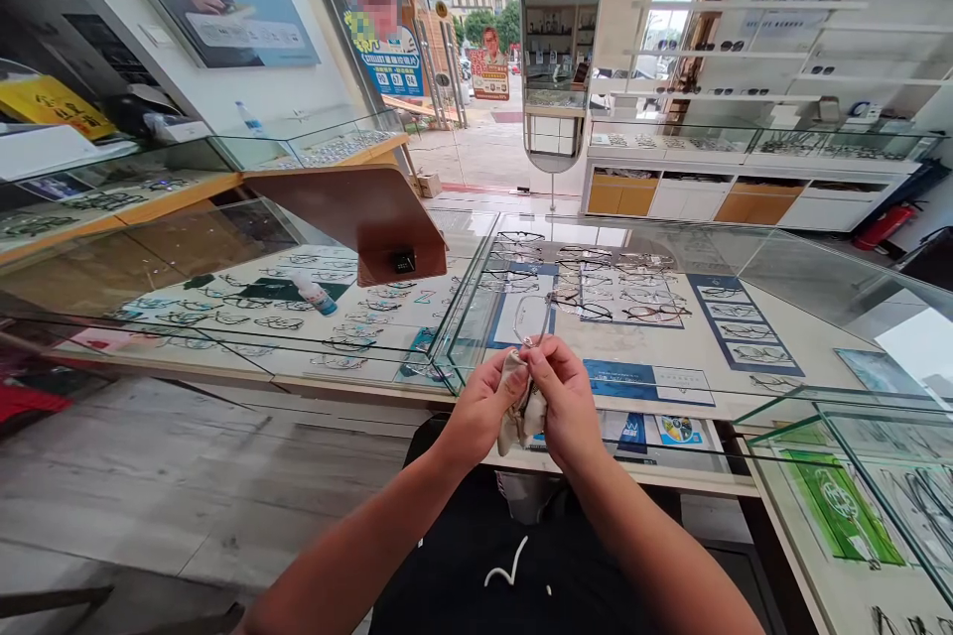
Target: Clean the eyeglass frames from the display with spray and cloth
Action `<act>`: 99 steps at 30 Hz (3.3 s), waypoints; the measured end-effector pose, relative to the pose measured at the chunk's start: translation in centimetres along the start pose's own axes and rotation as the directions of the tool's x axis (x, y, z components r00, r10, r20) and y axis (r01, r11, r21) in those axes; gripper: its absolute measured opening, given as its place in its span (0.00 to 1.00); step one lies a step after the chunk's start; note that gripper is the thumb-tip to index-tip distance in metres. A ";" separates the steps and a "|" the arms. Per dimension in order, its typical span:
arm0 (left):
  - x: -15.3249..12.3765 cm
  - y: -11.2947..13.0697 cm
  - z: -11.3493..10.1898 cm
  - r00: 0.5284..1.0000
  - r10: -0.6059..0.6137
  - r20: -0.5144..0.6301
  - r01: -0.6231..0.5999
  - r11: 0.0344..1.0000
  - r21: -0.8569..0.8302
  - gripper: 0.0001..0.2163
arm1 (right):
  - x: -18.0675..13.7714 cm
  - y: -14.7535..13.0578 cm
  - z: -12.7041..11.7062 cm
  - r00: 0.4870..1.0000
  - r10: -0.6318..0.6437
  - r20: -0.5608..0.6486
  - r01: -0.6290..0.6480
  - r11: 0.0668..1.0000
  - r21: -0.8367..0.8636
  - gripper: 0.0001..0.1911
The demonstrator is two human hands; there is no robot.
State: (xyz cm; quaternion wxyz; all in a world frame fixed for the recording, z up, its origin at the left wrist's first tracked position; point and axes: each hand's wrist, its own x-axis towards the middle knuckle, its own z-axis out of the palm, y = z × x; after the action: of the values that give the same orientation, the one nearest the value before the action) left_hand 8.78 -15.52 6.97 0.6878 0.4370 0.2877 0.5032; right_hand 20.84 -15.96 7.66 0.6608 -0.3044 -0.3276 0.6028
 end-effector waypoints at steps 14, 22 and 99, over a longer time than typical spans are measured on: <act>0.2 -0.4 -1.5 0.998 -0.029 0.050 0.025 0.997 0.075 0.25 | 0.4 0.8 -0.4 0.997 0.055 -0.055 -0.053 0.998 0.025 0.19; 0.6 0.1 -2.1 0.998 -0.038 0.058 0.033 0.996 0.079 0.26 | 0.2 0.7 -0.5 0.999 0.035 -0.023 -0.034 0.999 0.018 0.18; 1.1 -0.1 -3.1 0.961 -0.124 0.246 0.125 0.992 0.010 0.23 | 0.7 0.1 -1.7 1.000 -0.020 -0.020 0.020 1.000 -0.023 0.17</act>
State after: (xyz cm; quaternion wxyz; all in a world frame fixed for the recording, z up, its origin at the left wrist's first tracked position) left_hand 6.62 -13.54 5.57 0.7496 0.4752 0.2257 0.4016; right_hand 22.23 -15.30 6.61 0.6665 -0.3146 -0.3310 0.5893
